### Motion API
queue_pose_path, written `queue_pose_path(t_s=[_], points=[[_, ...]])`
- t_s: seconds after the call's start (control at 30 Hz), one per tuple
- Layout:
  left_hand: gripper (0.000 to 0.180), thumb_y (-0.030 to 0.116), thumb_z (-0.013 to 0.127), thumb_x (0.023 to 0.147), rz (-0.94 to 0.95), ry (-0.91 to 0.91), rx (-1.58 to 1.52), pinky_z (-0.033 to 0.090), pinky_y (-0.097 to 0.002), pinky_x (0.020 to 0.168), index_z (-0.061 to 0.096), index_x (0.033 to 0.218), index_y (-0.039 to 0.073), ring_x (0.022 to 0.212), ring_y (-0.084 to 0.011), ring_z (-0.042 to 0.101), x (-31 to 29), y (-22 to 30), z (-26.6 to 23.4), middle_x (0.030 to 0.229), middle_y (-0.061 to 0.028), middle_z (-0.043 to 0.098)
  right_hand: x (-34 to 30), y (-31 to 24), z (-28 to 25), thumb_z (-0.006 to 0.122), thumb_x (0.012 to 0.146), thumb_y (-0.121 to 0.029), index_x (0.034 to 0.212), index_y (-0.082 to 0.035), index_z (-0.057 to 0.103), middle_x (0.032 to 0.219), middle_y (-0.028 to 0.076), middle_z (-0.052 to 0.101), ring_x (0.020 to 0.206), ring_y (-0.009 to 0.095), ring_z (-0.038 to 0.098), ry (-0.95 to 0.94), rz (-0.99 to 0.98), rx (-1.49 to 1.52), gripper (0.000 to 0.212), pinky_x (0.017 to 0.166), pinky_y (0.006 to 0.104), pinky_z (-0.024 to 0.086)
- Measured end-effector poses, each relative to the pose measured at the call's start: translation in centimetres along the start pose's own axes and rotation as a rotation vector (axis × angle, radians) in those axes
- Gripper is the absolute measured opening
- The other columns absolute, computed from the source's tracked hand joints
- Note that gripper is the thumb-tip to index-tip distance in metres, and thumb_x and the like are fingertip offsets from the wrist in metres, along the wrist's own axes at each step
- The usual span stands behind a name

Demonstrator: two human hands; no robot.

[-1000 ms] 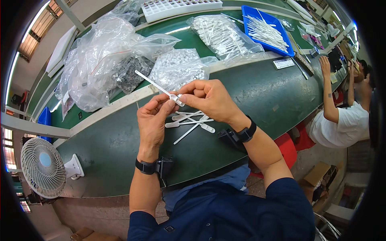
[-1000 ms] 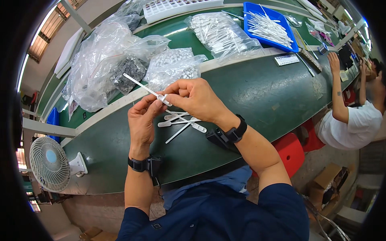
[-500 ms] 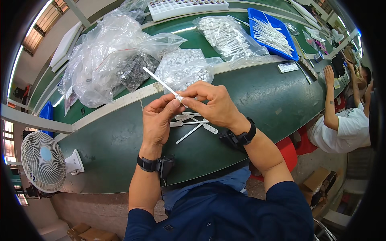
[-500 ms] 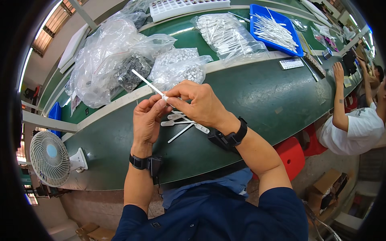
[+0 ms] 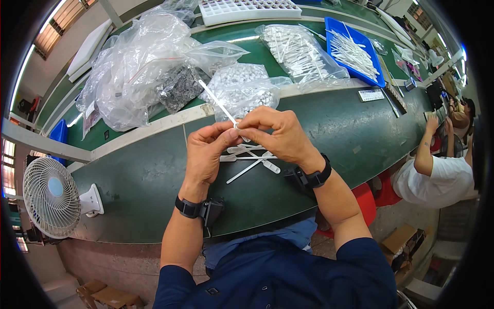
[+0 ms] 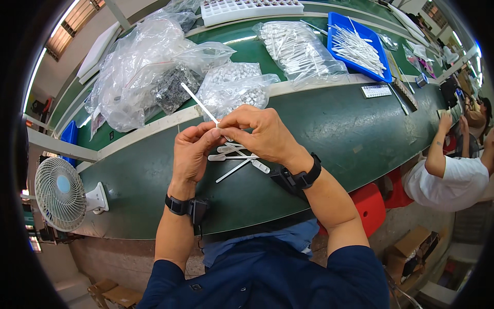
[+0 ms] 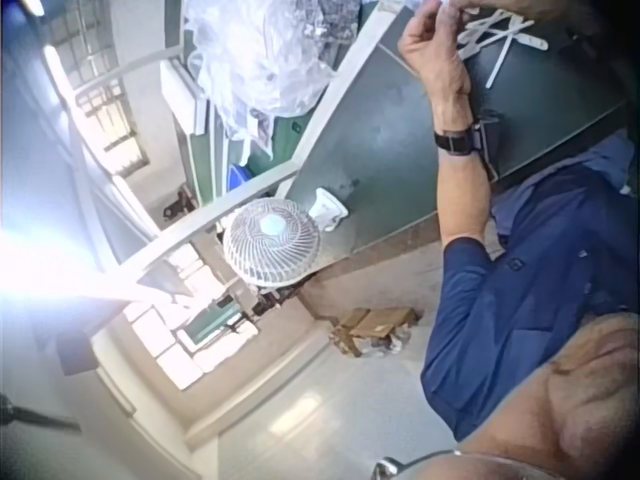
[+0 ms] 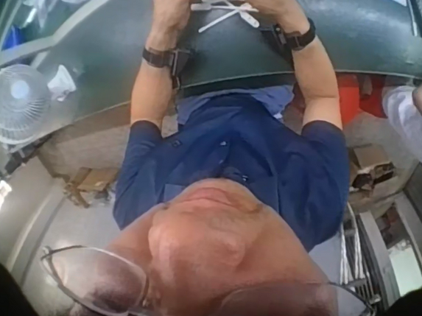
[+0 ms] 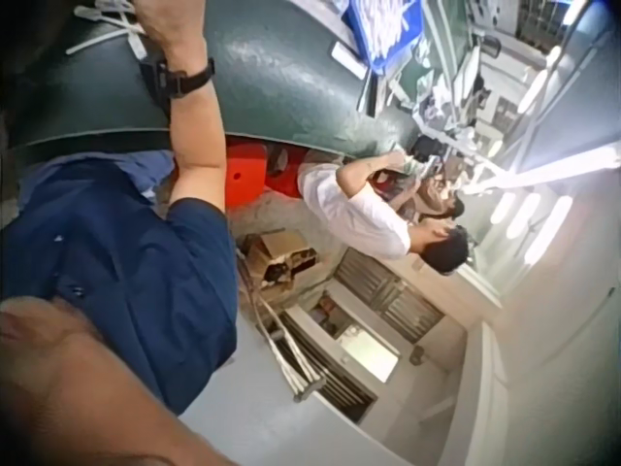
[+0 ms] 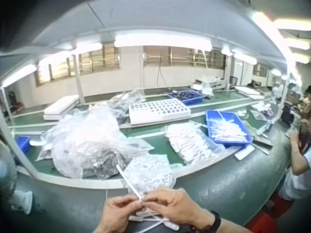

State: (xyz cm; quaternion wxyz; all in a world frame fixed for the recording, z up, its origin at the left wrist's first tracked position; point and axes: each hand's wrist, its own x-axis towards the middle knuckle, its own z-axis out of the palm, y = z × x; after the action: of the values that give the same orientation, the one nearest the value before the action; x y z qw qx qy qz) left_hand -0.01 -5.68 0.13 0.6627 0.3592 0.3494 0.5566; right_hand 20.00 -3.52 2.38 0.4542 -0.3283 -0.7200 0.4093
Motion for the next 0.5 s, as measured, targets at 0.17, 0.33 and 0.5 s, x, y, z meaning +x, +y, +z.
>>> queue_pose_path(t_s=[0.17,0.33,0.5], points=[[0.022,0.002,0.075,0.091,-0.023,0.013,0.011,0.06,-0.0264,0.077,0.072,0.111,-0.005,0.084,-0.0171,0.073,0.0,0.08,-0.09,0.099,-0.0124,0.075,0.11,-0.8,-0.93,0.074,0.091,-0.011,0.105,-0.004,0.075,0.09,0.007,0.071,0.075,0.011,0.066,-0.055,0.098,-0.089,0.016,0.063,0.0248,0.05],[0.022,0.003,0.076,0.09,-0.024,0.029,0.049,0.059,-0.0254,0.077,0.073,0.111,-0.005,0.083,-0.0154,0.073,0.12,-0.27,-0.01,0.097,-0.0111,0.076,0.07,-0.25,-0.63,0.072,0.091,-0.01,0.105,-0.004,0.074,0.088,0.008,0.07,0.07,0.015,0.065,-0.019,-0.062,-0.195,0.015,0.06,0.0268,0.049],[0.023,0.004,0.076,0.091,0.026,0.048,0.118,0.059,-0.0243,0.077,0.073,0.112,-0.004,0.083,-0.0132,0.072,0.03,-0.67,0.2,0.096,-0.0091,0.076,-0.05,-0.44,-0.17,0.072,0.091,-0.008,0.103,-0.002,0.072,0.089,0.009,0.069,0.069,0.015,0.063,0.007,-0.054,-0.221,0.013,0.062,0.0269,0.048]])
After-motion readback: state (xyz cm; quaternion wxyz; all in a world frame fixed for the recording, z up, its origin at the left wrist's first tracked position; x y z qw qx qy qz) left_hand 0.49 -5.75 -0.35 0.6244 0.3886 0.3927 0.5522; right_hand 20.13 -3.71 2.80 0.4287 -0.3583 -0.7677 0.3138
